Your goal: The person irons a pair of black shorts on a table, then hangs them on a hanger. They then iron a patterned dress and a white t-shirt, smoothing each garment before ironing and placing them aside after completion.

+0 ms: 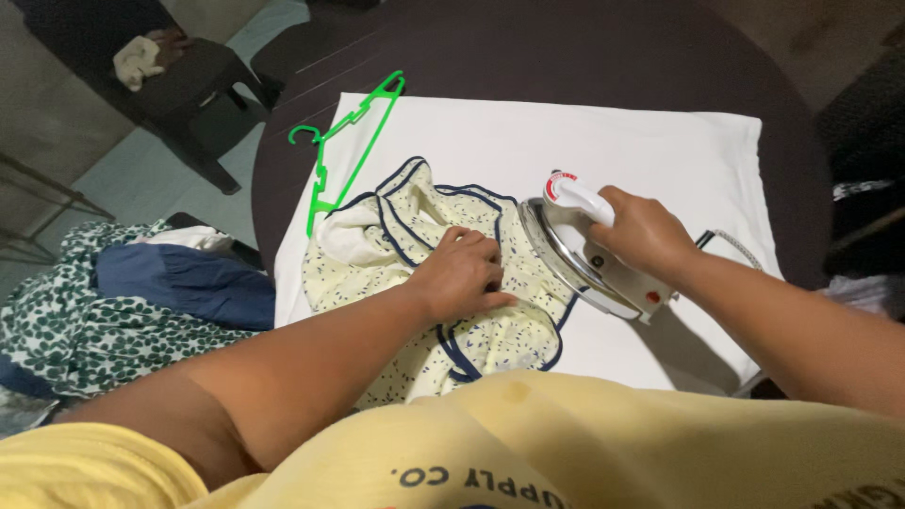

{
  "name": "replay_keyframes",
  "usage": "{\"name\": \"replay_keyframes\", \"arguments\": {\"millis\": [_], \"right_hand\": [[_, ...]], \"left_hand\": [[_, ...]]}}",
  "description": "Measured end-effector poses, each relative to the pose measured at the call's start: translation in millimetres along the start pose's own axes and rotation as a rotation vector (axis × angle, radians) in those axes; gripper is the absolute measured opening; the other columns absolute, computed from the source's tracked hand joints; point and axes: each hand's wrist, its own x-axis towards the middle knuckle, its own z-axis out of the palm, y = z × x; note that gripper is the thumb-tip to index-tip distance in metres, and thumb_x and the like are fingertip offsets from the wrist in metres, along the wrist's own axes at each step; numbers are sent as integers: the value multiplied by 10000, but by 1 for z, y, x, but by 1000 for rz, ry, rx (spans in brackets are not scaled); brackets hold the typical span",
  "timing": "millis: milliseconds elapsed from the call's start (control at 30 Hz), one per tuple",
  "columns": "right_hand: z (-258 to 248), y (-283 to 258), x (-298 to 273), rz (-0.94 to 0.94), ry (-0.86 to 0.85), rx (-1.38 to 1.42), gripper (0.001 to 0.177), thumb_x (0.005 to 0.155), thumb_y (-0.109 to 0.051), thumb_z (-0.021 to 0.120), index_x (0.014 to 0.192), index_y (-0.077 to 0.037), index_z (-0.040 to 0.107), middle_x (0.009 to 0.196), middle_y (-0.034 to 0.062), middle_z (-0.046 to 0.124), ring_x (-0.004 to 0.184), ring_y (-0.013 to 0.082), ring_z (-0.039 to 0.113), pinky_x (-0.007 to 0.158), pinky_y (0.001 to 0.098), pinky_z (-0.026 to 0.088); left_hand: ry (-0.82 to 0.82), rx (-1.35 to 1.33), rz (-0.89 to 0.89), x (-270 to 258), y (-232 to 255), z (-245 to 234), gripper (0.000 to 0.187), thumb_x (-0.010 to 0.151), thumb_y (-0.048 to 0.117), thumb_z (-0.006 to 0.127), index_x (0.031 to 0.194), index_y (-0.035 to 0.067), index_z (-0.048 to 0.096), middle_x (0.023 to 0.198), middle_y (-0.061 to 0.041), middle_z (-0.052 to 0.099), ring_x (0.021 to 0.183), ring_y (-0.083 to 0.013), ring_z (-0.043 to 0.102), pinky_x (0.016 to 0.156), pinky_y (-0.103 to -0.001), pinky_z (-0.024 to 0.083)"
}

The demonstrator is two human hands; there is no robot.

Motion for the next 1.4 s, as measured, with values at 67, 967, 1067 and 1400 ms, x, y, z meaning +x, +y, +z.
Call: {"name": "replay_keyframes", "arguments": {"millis": [67, 967, 1067, 1400], "right_hand": [[-1, -7, 6, 2, -25, 11, 361, 910, -268, 639, 1254, -160, 642, 968, 157, 769, 823, 287, 775, 808, 445, 589], [-9, -21, -6, 4, -219, -108, 355, 925, -309, 611, 1273, -241, 636, 934, 137, 794, 776, 247, 801, 741, 386, 639], [-10, -31, 6, 3, -198, -115, 393, 922, -280, 591, 1313, -248, 610, 946, 146, 782, 753, 269, 790, 716, 410, 648], [0, -51, 29, -41, -56, 33, 422, 818, -234, 682, 1240, -212, 671, 946, 145, 764, 769, 289, 751, 743, 442, 590]], "left_hand": [[-93, -3, -45, 1, -1, -3, 433, 937, 487, 685, 796, 87, 771, 993, -83, 637, 1098, -261, 555, 1060, -470, 355], [97, 37, -183, 23, -90, 23, 82, 852, 119, 672, 902, 95, 732, 1317, -120, 607, 1312, -295, 491, 1054, -482, 362], [228, 33, -93, 0, -80, 18, 150, 788, 134, 710, 916, 56, 719, 1309, -148, 604, 1277, -320, 515, 1031, -466, 378], [-345, -105, -412, 9, -68, -9, 324, 1062, 416, 507, 1079, 132, 663, 1051, -161, 759, 977, -308, 675, 1078, -444, 428]]}}
